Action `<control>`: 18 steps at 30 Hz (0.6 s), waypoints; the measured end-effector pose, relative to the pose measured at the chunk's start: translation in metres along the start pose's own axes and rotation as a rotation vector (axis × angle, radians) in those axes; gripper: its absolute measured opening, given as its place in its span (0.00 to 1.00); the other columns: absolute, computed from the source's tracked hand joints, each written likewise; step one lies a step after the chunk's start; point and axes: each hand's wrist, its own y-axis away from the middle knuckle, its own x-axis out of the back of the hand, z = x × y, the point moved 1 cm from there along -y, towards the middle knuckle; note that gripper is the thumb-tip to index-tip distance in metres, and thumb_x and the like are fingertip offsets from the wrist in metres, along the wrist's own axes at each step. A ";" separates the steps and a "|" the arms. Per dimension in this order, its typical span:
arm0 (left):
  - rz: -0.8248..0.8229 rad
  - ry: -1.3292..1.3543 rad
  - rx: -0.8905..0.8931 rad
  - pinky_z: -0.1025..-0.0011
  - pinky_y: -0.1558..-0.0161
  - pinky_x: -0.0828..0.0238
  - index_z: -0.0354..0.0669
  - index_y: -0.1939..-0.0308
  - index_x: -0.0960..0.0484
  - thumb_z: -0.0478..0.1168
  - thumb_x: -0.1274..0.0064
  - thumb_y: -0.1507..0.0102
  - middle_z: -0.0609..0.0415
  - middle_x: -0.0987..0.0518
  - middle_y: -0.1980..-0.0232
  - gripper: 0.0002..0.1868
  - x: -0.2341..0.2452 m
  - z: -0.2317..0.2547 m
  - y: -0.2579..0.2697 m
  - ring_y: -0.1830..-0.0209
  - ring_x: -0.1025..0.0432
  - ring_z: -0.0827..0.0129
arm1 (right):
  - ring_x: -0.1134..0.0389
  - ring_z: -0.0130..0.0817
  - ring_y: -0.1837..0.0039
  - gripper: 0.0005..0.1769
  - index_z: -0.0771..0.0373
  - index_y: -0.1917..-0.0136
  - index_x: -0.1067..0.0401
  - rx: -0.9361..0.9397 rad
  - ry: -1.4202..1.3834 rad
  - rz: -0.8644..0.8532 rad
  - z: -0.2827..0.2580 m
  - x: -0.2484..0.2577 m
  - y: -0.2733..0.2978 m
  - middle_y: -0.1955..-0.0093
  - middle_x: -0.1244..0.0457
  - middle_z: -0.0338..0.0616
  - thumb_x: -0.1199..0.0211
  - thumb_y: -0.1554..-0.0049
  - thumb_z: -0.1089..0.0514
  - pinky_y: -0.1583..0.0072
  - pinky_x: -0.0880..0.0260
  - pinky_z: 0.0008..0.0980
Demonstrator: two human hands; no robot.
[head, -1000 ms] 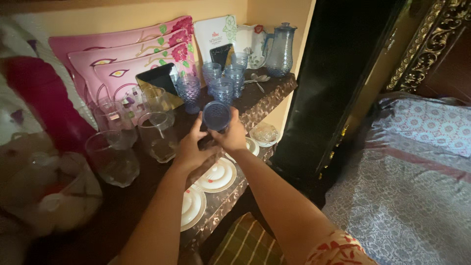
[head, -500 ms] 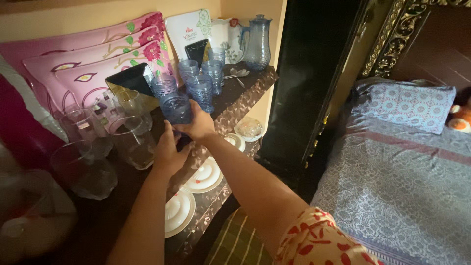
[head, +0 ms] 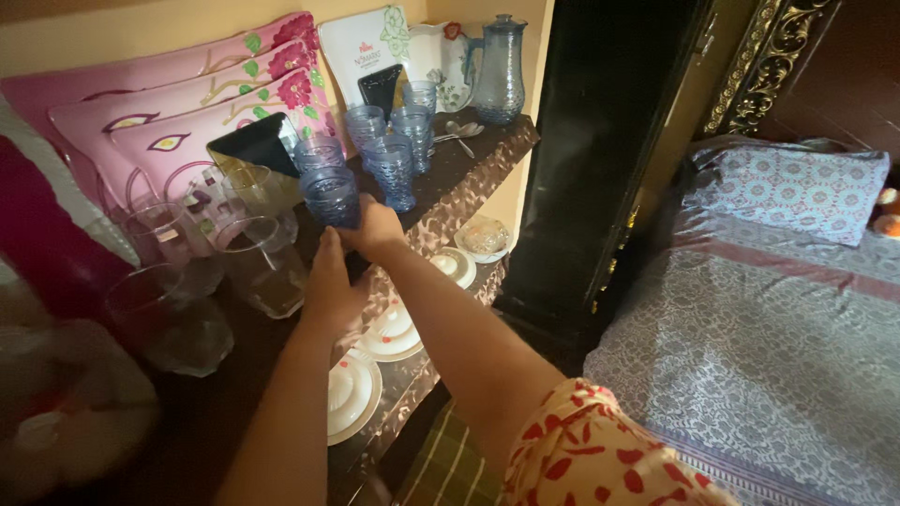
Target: The person wipes a shelf with a cloth, moving several glasses, a water jug, and a tray to clean the surface underneath them.
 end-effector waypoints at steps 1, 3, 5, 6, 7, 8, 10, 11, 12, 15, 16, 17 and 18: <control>0.001 -0.002 0.001 0.54 0.28 0.43 0.24 0.23 0.50 0.43 0.35 0.42 0.25 0.39 0.25 0.53 0.001 -0.001 0.000 0.25 0.41 0.37 | 0.27 0.55 0.42 0.39 0.67 0.41 0.28 0.002 -0.002 -0.002 0.007 -0.008 0.002 0.47 0.28 0.59 0.23 0.57 0.40 0.40 0.28 0.44; -0.056 -0.024 0.018 0.54 0.26 0.49 0.23 0.23 0.51 0.44 0.34 0.43 0.22 0.46 0.24 0.54 0.003 0.001 0.001 0.22 0.49 0.34 | 0.27 0.53 0.42 0.42 0.69 0.35 0.32 0.028 -0.064 0.107 0.023 -0.024 0.006 0.44 0.30 0.59 0.23 0.55 0.44 0.41 0.27 0.42; -0.095 -0.040 0.063 0.54 0.27 0.50 0.24 0.24 0.52 0.44 0.34 0.43 0.21 0.49 0.24 0.55 0.006 0.007 0.000 0.22 0.50 0.35 | 0.27 0.53 0.41 0.43 0.70 0.34 0.33 0.111 -0.055 0.177 0.036 -0.033 0.003 0.42 0.31 0.61 0.22 0.54 0.45 0.40 0.27 0.42; -0.135 -0.052 0.106 0.55 0.27 0.51 0.24 0.24 0.53 0.44 0.34 0.44 0.20 0.51 0.23 0.55 0.007 0.012 -0.001 0.23 0.51 0.35 | 0.28 0.54 0.40 0.43 0.71 0.33 0.33 0.193 -0.046 0.250 0.040 -0.036 0.003 0.40 0.33 0.63 0.21 0.54 0.46 0.39 0.27 0.42; -0.133 -0.055 0.115 0.55 0.27 0.51 0.24 0.24 0.53 0.44 0.34 0.44 0.20 0.51 0.23 0.55 0.010 0.017 0.000 0.23 0.51 0.35 | 0.28 0.54 0.40 0.43 0.71 0.33 0.33 0.194 -0.049 0.241 0.041 -0.039 0.004 0.40 0.33 0.63 0.21 0.54 0.46 0.39 0.27 0.42; -0.120 -0.022 0.117 0.57 0.27 0.49 0.26 0.23 0.51 0.43 0.35 0.45 0.21 0.50 0.22 0.54 0.013 0.023 0.001 0.23 0.49 0.36 | 0.28 0.54 0.40 0.42 0.69 0.33 0.33 0.145 -0.057 0.230 0.041 -0.037 0.004 0.41 0.32 0.61 0.22 0.55 0.48 0.40 0.28 0.42; -0.100 0.008 0.121 0.59 0.27 0.46 0.27 0.23 0.49 0.42 0.37 0.46 0.22 0.50 0.21 0.53 0.019 0.035 0.001 0.23 0.46 0.37 | 0.28 0.54 0.41 0.41 0.67 0.33 0.33 0.102 -0.067 0.215 0.038 -0.031 0.012 0.42 0.31 0.59 0.23 0.55 0.49 0.40 0.28 0.43; -0.151 -0.023 0.147 0.59 0.28 0.45 0.27 0.24 0.49 0.41 0.37 0.46 0.22 0.50 0.22 0.53 0.023 0.040 -0.001 0.24 0.45 0.36 | 0.28 0.53 0.39 0.39 0.66 0.32 0.33 0.152 -0.125 0.220 0.035 -0.026 0.021 0.41 0.31 0.59 0.26 0.52 0.50 0.39 0.27 0.43; -0.201 -0.054 0.174 0.60 0.29 0.43 0.27 0.24 0.48 0.40 0.37 0.46 0.21 0.51 0.22 0.52 0.027 0.044 -0.003 0.25 0.44 0.36 | 0.28 0.53 0.38 0.36 0.65 0.31 0.33 0.203 -0.183 0.225 0.031 -0.021 0.026 0.39 0.31 0.59 0.28 0.49 0.51 0.37 0.27 0.43; -0.316 -0.096 0.245 0.60 0.33 0.37 0.27 0.26 0.48 0.39 0.37 0.48 0.22 0.52 0.22 0.52 0.028 0.045 -0.002 0.28 0.39 0.37 | 0.31 0.57 0.39 0.36 0.64 0.33 0.35 0.071 0.005 0.175 0.025 -0.013 0.037 0.39 0.33 0.60 0.27 0.52 0.52 0.39 0.31 0.47; -0.310 -0.094 0.254 0.60 0.33 0.37 0.27 0.26 0.48 0.39 0.37 0.48 0.22 0.52 0.22 0.52 0.025 0.042 0.000 0.28 0.39 0.37 | 0.31 0.57 0.39 0.36 0.64 0.33 0.35 0.076 0.005 0.165 0.026 -0.012 0.040 0.39 0.33 0.60 0.27 0.52 0.52 0.39 0.31 0.47; -0.265 -0.125 0.128 0.59 0.32 0.37 0.22 0.26 0.47 0.37 0.38 0.46 0.17 0.50 0.24 0.49 0.021 0.039 -0.001 0.28 0.39 0.35 | 0.31 0.57 0.38 0.34 0.63 0.32 0.34 0.105 0.009 0.162 0.027 -0.012 0.041 0.38 0.33 0.60 0.29 0.49 0.52 0.38 0.31 0.47; -0.220 -0.156 0.003 0.58 0.32 0.36 0.17 0.27 0.47 0.36 0.40 0.44 0.13 0.49 0.25 0.47 0.019 0.035 0.002 0.28 0.39 0.32 | 0.31 0.57 0.37 0.32 0.63 0.32 0.34 0.134 0.013 0.160 0.030 -0.012 0.041 0.37 0.33 0.60 0.31 0.46 0.52 0.38 0.30 0.46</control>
